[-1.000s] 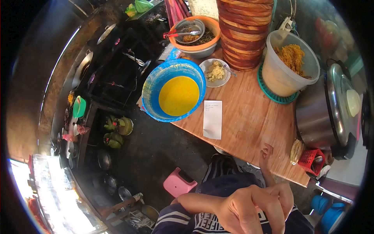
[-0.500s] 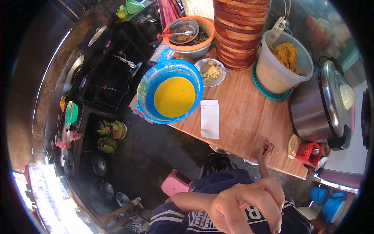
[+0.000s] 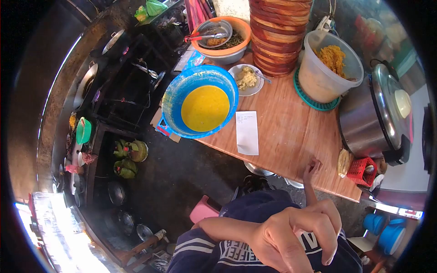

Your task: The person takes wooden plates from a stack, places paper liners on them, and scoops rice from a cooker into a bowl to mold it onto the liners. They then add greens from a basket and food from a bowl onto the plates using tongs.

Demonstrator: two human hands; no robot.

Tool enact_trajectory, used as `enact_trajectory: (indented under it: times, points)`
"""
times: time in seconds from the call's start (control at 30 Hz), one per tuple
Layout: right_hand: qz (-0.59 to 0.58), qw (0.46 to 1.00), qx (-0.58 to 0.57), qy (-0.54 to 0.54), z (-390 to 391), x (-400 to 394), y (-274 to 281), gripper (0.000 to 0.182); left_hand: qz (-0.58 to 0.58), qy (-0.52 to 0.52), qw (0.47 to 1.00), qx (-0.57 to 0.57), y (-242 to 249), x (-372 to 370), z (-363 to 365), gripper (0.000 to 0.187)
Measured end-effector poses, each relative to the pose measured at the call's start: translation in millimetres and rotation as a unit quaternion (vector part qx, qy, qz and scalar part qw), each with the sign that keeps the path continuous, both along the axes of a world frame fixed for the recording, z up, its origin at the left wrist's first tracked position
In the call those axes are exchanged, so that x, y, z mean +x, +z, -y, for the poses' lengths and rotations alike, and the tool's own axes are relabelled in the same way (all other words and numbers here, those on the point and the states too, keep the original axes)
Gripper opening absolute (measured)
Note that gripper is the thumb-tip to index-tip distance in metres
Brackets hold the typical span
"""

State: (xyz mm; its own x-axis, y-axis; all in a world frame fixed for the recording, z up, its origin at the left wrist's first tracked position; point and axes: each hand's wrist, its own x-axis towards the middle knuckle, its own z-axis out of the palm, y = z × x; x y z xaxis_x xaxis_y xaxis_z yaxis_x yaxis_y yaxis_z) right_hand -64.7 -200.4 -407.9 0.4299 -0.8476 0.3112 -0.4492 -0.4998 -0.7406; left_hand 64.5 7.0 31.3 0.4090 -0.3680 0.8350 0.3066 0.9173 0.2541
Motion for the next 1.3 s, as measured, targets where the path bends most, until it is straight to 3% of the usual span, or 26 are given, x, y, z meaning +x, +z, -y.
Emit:
enact_trajectory:
  times: [0.27,0.37,0.43,0.53,0.57,0.6,0.67,0.77,0.83,0.9,0.97,1.0,1.03,1.07,1.1,1.13,1.17,1.27,1.3]
  points:
    - [-0.006,1.000,-0.020,-0.013,-5,2,6,0.030,-0.006,0.008,1.000,0.017,-3,-3,-8,0.015]
    - [-0.023,1.000,-0.016,-0.014,-10,2,16,0.029,-0.016,0.025,0.999,0.044,-22,-2,-13,0.027]
    - [-0.027,1.000,-0.007,-0.011,-8,3,11,0.028,-0.036,0.002,0.997,0.075,-32,0,-16,0.021]
    - [0.031,0.998,0.030,-0.039,-9,4,-8,0.030,-0.121,-0.006,0.981,0.150,-52,1,-19,0.017]
    - [0.086,0.985,0.151,0.019,-20,5,2,0.029,-0.138,0.033,0.961,0.237,-61,4,-18,0.016]
    - [0.140,0.950,0.268,0.079,-37,11,21,0.028,-0.153,0.073,0.932,0.321,-73,8,-18,0.018]
    - [0.237,0.820,0.482,0.199,-74,33,73,0.029,-0.194,0.120,0.897,0.378,-116,7,-2,0.022]
    - [0.343,0.690,0.616,0.163,-141,75,226,0.032,-0.155,0.181,0.872,0.428,-187,-2,21,0.029]
    - [0.387,0.627,0.674,0.052,-138,67,167,0.029,-0.114,0.203,0.861,0.452,-197,-8,28,0.032]
    - [0.343,0.685,0.634,0.110,-130,58,161,0.029,-0.081,0.223,0.862,0.448,-193,-11,32,0.031]
    - [0.275,0.776,0.545,0.159,-118,52,161,0.029,-0.069,0.177,0.865,0.464,-171,-17,27,0.030]
    - [0.173,0.877,0.397,0.207,-105,50,168,0.030,-0.070,0.152,0.875,0.455,-164,-16,27,0.028]
    - [-0.017,0.967,0.061,0.246,-84,51,180,0.030,-0.070,0.129,0.883,0.446,-160,-11,30,0.027]
    - [-0.118,0.947,-0.206,0.214,-64,52,190,0.031,-0.061,0.219,0.900,0.371,-165,-4,41,0.023]
    - [-0.183,0.921,-0.286,0.192,-44,53,200,0.032,-0.052,0.217,0.905,0.362,-159,5,44,0.023]
    - [-0.286,0.937,-0.108,0.170,-29,53,220,0.026,-0.103,0.150,0.919,0.350,-150,17,44,0.023]
    - [-0.375,0.913,0.078,0.141,-13,52,240,0.023,-0.153,0.079,0.925,0.339,-143,28,44,0.024]
    - [-0.331,0.938,0.082,0.055,38,49,255,0.024,-0.208,0.105,0.880,0.415,-117,81,51,0.021]
    - [-0.236,0.967,0.042,0.089,46,57,285,0.025,-0.175,0.188,0.886,0.386,-110,107,59,0.016]
